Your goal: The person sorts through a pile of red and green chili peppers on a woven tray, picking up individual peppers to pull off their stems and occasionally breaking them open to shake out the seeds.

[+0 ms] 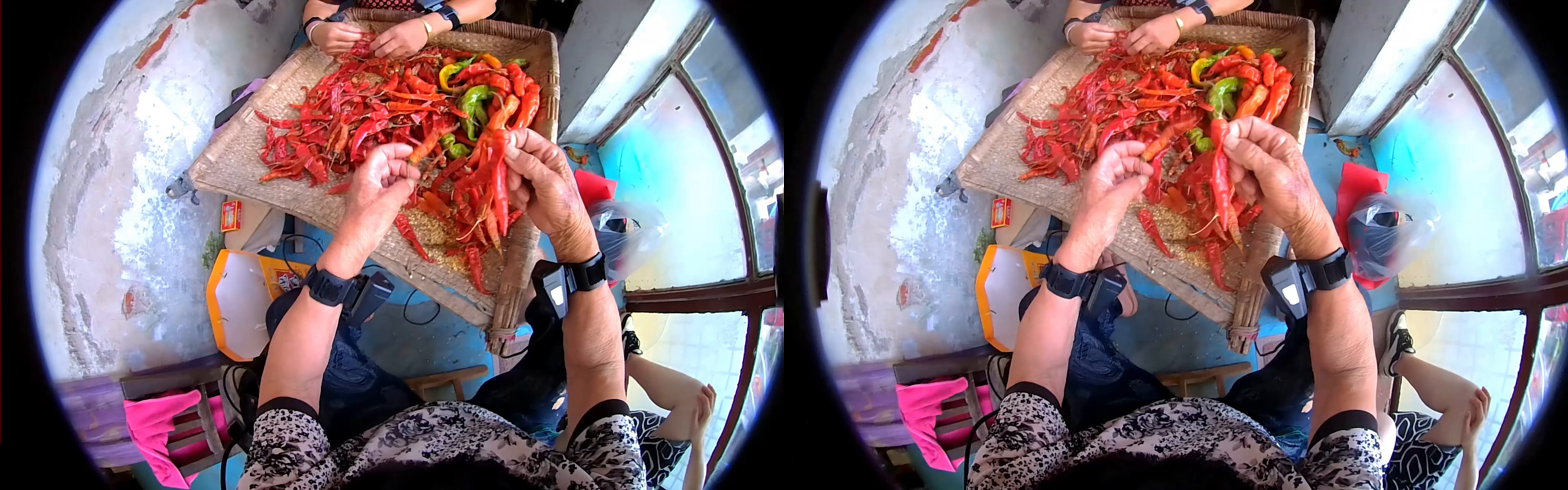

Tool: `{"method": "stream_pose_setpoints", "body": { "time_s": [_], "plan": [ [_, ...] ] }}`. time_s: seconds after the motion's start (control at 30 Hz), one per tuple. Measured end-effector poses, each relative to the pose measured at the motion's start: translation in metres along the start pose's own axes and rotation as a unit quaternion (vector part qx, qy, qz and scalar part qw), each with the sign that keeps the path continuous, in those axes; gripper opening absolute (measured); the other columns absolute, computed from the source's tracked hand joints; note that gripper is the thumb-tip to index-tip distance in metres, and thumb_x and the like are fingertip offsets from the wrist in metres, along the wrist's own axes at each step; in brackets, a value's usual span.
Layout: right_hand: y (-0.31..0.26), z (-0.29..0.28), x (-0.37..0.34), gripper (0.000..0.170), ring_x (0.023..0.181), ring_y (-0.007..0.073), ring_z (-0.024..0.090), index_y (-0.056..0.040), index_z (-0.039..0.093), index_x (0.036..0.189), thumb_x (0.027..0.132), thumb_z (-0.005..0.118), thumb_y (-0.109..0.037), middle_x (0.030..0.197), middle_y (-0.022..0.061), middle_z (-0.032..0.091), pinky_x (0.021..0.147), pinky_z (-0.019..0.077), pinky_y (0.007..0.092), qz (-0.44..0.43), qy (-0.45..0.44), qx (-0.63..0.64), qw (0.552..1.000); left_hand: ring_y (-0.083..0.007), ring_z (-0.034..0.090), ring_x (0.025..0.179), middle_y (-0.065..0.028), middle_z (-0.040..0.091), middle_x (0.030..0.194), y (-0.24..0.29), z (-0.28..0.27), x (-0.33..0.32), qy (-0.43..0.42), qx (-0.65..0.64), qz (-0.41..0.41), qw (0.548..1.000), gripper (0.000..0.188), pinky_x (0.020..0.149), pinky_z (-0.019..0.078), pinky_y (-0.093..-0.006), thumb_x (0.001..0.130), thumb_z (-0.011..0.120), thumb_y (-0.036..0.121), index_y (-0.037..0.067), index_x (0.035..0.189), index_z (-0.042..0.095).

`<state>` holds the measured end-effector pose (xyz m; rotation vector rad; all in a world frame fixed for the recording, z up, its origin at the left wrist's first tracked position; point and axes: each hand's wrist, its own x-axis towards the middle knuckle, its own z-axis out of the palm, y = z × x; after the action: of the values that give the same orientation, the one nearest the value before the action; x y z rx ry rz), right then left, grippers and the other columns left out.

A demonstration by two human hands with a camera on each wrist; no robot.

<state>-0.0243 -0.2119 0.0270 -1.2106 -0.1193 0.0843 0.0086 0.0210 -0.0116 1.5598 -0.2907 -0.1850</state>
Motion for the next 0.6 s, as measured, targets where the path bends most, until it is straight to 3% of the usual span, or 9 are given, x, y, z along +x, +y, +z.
{"method": "stream_pose_setpoints", "body": {
  "time_s": [0.13, 0.3, 0.33, 0.4, 0.43, 0.5, 0.57, 0.6],
  "plan": [
    [-0.01, -0.016, -0.002, 0.008, 0.042, 0.0035, 0.036, -0.0075, 0.058, 0.094, 0.095, 0.057, -0.016, 0.059, -0.0043, 0.048, 0.038, 0.0252, 0.0185, -0.001, -0.024, 0.078, 0.997, -0.0061, 0.053, 0.084, -0.0012, 0.059, 0.097, -0.008, 0.018, -0.004, -0.08, 0.031, -0.003, 0.996, 0.041, 0.074, 0.0441, -0.0203, 0.085, 0.057, -0.002, 0.004, 0.124, 0.048],
    [-0.014, -0.024, -0.01, 0.008, 0.043, 0.0029, 0.035, -0.0079, 0.059, 0.095, 0.094, 0.059, -0.016, 0.058, -0.0051, 0.047, 0.038, 0.0237, 0.0184, 0.021, -0.026, 0.05, 0.998, -0.0091, 0.056, 0.087, -0.0028, 0.06, 0.097, 0.001, 0.039, -0.02, -0.191, 0.152, -0.001, 0.97, 0.04, 0.074, 0.0485, -0.0245, 0.085, 0.059, -0.001, 0.003, 0.125, 0.052],
    [-0.011, -0.026, -0.01, 0.009, 0.043, 0.0027, 0.035, -0.0083, 0.059, 0.095, 0.095, 0.059, -0.017, 0.059, -0.0051, 0.047, 0.038, 0.0241, 0.0188, 0.038, -0.031, 0.005, 0.999, -0.0091, 0.056, 0.087, -0.0028, 0.06, 0.097, -0.001, 0.039, -0.02, -0.194, 0.151, -0.002, 0.969, 0.04, 0.074, 0.0485, -0.0245, 0.085, 0.059, -0.001, 0.003, 0.125, 0.052],
    [-0.007, -0.028, -0.009, 0.009, 0.045, 0.0019, 0.036, -0.0098, 0.06, 0.094, 0.095, 0.059, -0.019, 0.06, -0.0054, 0.047, 0.038, 0.026, 0.0193, 0.052, -0.03, -0.056, 0.997, -0.0099, 0.057, 0.087, -0.0042, 0.06, 0.097, -0.003, 0.034, -0.017, -0.185, 0.269, 0.056, 0.944, 0.035, 0.073, 0.0498, -0.0252, 0.086, 0.059, 0.001, 0.004, 0.121, 0.057],
    [-0.006, -0.028, -0.009, 0.009, 0.045, 0.0019, 0.036, -0.0098, 0.06, 0.094, 0.095, 0.059, -0.019, 0.06, -0.0054, 0.047, 0.038, 0.026, 0.0193, 0.053, -0.028, -0.055, 0.997, -0.0099, 0.057, 0.087, -0.0042, 0.06, 0.097, -0.002, 0.033, -0.015, -0.187, 0.269, 0.055, 0.943, 0.035, 0.073, 0.0498, -0.0252, 0.086, 0.059, 0.001, 0.004, 0.121, 0.057],
    [-0.004, -0.027, -0.008, 0.007, 0.048, 0.0017, 0.039, -0.0101, 0.06, 0.092, 0.094, 0.059, -0.017, 0.061, -0.0059, 0.047, 0.041, 0.0293, 0.0187, 0.051, 0.009, -0.172, 0.984, -0.01, 0.057, 0.086, -0.0033, 0.06, 0.095, 0.006, 0.031, -0.012, -0.138, 0.217, 0.009, 0.966, 0.033, 0.076, 0.0495, -0.0243, 0.086, 0.059, 0.002, 0.005, 0.119, 0.059],
    [0.002, -0.027, -0.007, 0.009, 0.054, 0.0012, 0.039, -0.008, 0.059, 0.089, 0.094, 0.059, -0.015, 0.062, -0.006, 0.046, 0.047, 0.0324, 0.0186, 0.025, 0.027, -0.202, 0.979, -0.0085, 0.057, 0.083, -0.0008, 0.061, 0.095, 0.01, 0.024, -0.006, -0.089, 0.191, 0.0, 0.978, 0.032, 0.078, 0.048, -0.0226, 0.087, 0.058, 0.003, 0.004, 0.119, 0.059],
    [0.007, -0.029, -0.006, 0.01, 0.057, 0.0012, 0.039, -0.0066, 0.058, 0.088, 0.094, 0.059, -0.014, 0.063, -0.0064, 0.045, 0.049, 0.0328, 0.019, -0.045, 0.047, -0.269, 0.961, -0.0083, 0.056, 0.083, -0.0007, 0.061, 0.095, 0.009, 0.016, -0.001, -0.07, 0.186, 0.01, 0.98, 0.032, 0.078, 0.0479, -0.0227, 0.087, 0.059, 0.003, 0.003, 0.119, 0.059]
  ]
}}
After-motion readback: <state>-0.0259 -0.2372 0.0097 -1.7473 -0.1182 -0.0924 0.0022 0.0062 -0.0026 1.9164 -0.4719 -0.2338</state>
